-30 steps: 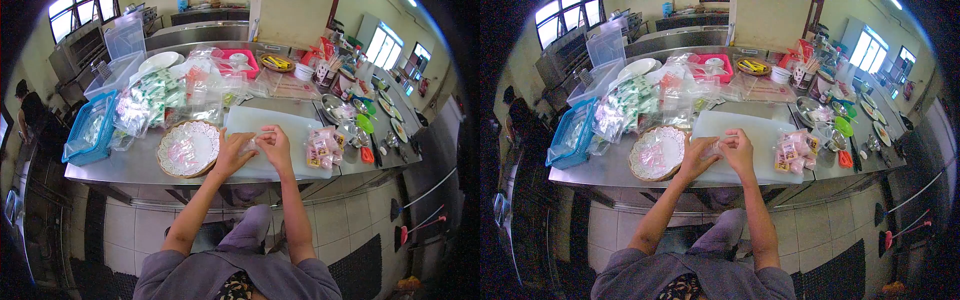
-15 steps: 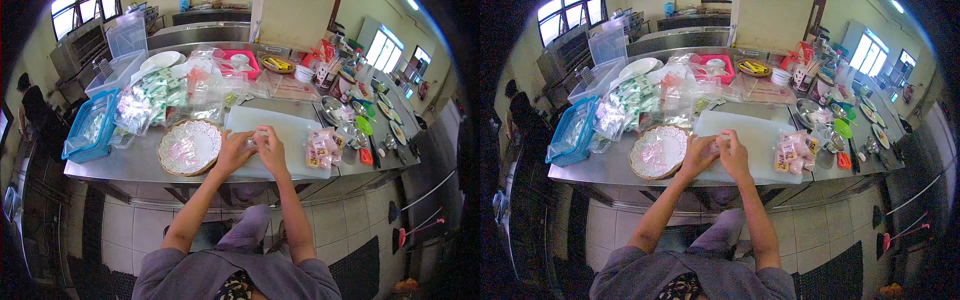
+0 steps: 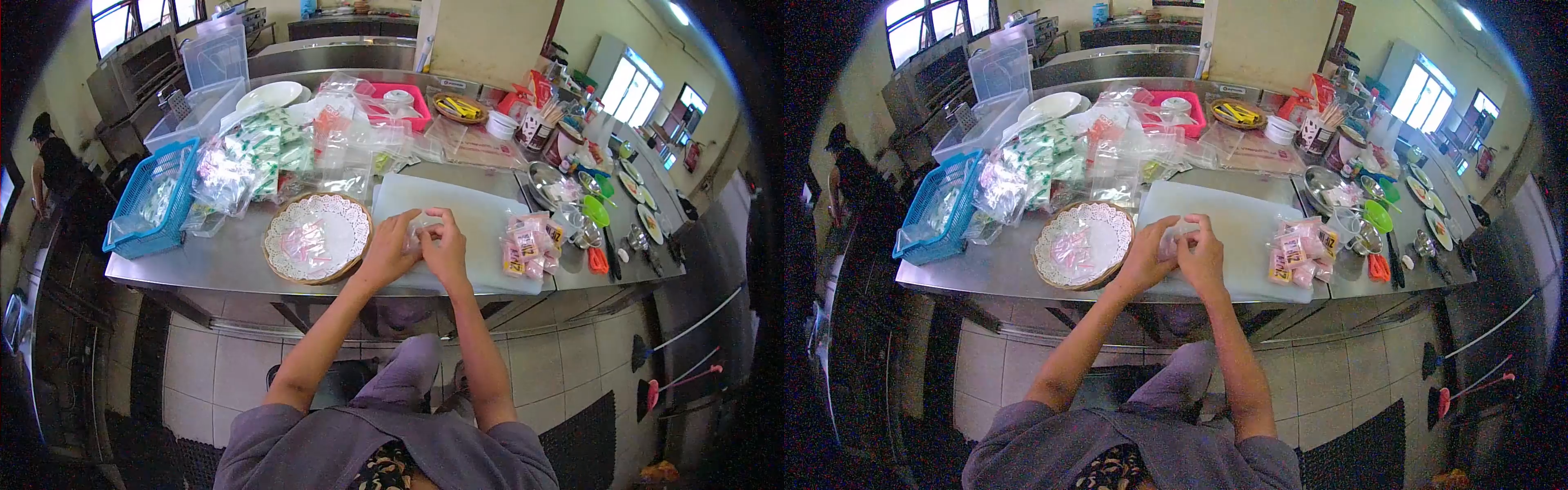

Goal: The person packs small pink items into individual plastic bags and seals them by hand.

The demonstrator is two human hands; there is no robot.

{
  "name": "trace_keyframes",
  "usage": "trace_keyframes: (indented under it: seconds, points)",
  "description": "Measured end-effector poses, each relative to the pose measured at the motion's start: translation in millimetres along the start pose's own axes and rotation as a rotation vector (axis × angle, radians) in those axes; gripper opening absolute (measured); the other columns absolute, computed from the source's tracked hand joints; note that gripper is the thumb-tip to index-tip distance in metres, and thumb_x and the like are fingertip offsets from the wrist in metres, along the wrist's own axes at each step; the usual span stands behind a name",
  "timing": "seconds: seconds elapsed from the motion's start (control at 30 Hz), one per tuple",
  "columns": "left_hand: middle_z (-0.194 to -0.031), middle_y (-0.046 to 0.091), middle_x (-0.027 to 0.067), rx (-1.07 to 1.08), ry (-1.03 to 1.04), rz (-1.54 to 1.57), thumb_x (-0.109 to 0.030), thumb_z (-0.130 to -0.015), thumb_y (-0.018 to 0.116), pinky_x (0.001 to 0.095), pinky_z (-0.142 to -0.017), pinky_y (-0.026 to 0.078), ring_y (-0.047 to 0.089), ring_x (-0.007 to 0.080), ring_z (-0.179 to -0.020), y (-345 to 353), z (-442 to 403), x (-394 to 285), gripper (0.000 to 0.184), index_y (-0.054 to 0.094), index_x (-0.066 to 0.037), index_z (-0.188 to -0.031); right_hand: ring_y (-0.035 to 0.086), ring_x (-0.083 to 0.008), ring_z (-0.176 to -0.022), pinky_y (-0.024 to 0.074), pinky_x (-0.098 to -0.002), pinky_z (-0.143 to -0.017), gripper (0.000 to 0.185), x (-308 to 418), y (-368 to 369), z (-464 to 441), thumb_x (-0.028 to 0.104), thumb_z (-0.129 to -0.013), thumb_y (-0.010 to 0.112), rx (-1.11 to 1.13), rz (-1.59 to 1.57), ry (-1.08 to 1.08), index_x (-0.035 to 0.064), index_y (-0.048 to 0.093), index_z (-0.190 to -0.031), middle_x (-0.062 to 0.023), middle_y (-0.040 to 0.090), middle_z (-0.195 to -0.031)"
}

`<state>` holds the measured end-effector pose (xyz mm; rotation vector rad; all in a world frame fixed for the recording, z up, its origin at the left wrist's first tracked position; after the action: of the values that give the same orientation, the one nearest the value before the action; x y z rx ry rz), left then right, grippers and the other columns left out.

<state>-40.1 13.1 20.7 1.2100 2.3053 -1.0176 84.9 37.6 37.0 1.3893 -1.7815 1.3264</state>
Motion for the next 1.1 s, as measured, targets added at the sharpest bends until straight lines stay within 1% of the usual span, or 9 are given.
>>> trace_keyframes:
  seconds: [0.1, 0.2, 0.27, 0.37, 0.57, 0.77, 0.87, 0.97, 1.1]
  points:
    - [-0.108, 0.055, 0.0166, 0.001, 0.002, -0.053, -0.012, -0.068, 0.069, 0.0406, -0.089, 0.037, 0.050, 0.0344, -0.101, -29.6, -4.4, -16.9, 0.051, 0.048, -0.005, -0.115, 0.060, -0.0272, -0.070, 0.0465, -0.0372, -0.066, 0.031, -3.4, -4.0, -2.9, 0.008, -0.075, 0.063, -0.055, 0.147, -0.015, 0.0048, 0.049, -0.102, -0.0132, 0.060, -0.075]
    - [-0.115, 0.050, 0.0168, 0.052, -0.084, -0.162, -0.014, -0.069, 0.070, 0.0411, -0.089, 0.036, 0.047, 0.0333, -0.107, -61.7, -2.6, 15.4, 0.055, 0.046, -0.005, -0.118, 0.058, -0.0282, -0.076, 0.0447, -0.0382, -0.070, 0.029, -17.7, -5.6, -4.9, 0.008, -0.074, 0.064, -0.068, 0.229, -0.083, 0.0043, 0.051, -0.099, -0.0142, 0.058, -0.083]
    - [-0.121, 0.047, 0.0184, 0.079, -0.314, -0.409, -0.024, -0.070, 0.071, 0.0447, -0.092, 0.034, 0.044, 0.0342, -0.112, -89.6, 1.3, 26.7, 0.061, 0.043, -0.006, -0.120, 0.055, -0.0283, -0.085, 0.0425, -0.0391, -0.075, 0.027, -14.9, -7.7, -4.3, 0.010, -0.074, 0.064, -0.036, 0.248, -0.023, 0.0046, 0.052, -0.098, -0.0139, 0.055, -0.091]
    - [-0.123, 0.045, 0.0208, 0.051, -0.572, -0.806, -0.035, -0.069, 0.071, 0.0489, -0.095, 0.030, 0.042, 0.0360, -0.115, -113.6, 16.5, 41.7, 0.065, 0.043, -0.005, -0.121, 0.050, -0.0289, -0.095, 0.0382, -0.0405, -0.080, 0.027, -12.3, -7.8, 1.9, 0.014, -0.074, 0.064, -0.092, 0.516, -0.125, 0.0057, 0.053, -0.097, -0.0120, 0.051, -0.097]
    - [-0.124, 0.043, 0.0238, 0.278, -0.758, -0.741, -0.041, -0.069, 0.070, 0.0507, -0.095, 0.030, 0.040, 0.0381, -0.116, -115.2, 29.8, 65.5, 0.069, 0.043, -0.004, -0.120, 0.046, -0.0290, -0.099, 0.0358, -0.0410, -0.082, 0.029, -1.8, -2.3, 3.0, 0.016, -0.073, 0.065, -0.119, 0.521, -0.135, 0.0070, 0.053, -0.098, -0.0116, 0.049, -0.101]
    - [-0.114, 0.052, 0.0226, 0.248, -0.543, -0.477, -0.039, -0.073, 0.067, 0.0439, -0.087, 0.040, 0.048, 0.0349, -0.108, -101.1, 31.0, 57.9, 0.057, 0.050, -0.003, -0.114, 0.046, -0.0289, -0.100, 0.0360, -0.0411, -0.083, 0.028, 3.9, 2.2, 4.9, 0.015, -0.073, 0.064, -0.089, 0.472, -0.180, 0.0077, 0.053, -0.097, -0.0114, 0.049, -0.102]
    - [-0.109, 0.055, 0.0221, 0.140, -0.553, -0.119, -0.035, -0.079, 0.062, 0.0421, -0.086, 0.042, 0.053, 0.0350, -0.102, -104.8, 21.3, 56.0, 0.048, 0.052, -0.002, -0.113, 0.046, -0.0290, -0.099, 0.0361, -0.0411, -0.082, 0.027, 4.7, 1.2, 5.9, 0.015, -0.073, 0.064, -0.114, 0.444, -0.219, 0.0077, 0.053, -0.097, -0.0115, 0.049, -0.102]
    - [-0.108, 0.056, 0.0219, 0.089, -0.453, -0.147, -0.031, -0.083, 0.058, 0.0417, -0.087, 0.042, 0.055, 0.0372, -0.098, -113.0, 12.2, 72.2, 0.040, 0.054, -0.002, -0.111, 0.046, -0.0291, -0.099, 0.0363, -0.0406, -0.082, 0.026, 5.5, 0.6, 4.4, 0.015, -0.073, 0.064, -0.113, 0.420, -0.244, 0.0076, 0.053, -0.096, -0.0117, 0.049, -0.102]
    - [-0.104, 0.059, 0.0198, 0.227, -0.400, -0.366, -0.026, -0.084, 0.055, 0.0396, -0.086, 0.042, 0.055, 0.0351, -0.098, -103.8, 13.9, 101.6, 0.033, 0.058, -0.002, -0.106, 0.047, -0.0293, -0.097, 0.0373, -0.0404, -0.081, 0.025, 13.4, 4.8, 6.1, 0.014, -0.073, 0.064, -0.104, 0.388, -0.259, 0.0075, 0.053, -0.095, -0.0120, 0.049, -0.100]
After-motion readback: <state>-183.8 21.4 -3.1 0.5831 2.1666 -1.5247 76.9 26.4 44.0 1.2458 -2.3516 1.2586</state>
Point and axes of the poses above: each hand's wrist, its own z-axis away from the middle knuckle, its own y-axis out of the palm, x = y × z, the point moved 1 cm from there along -z, towards the middle knuckle
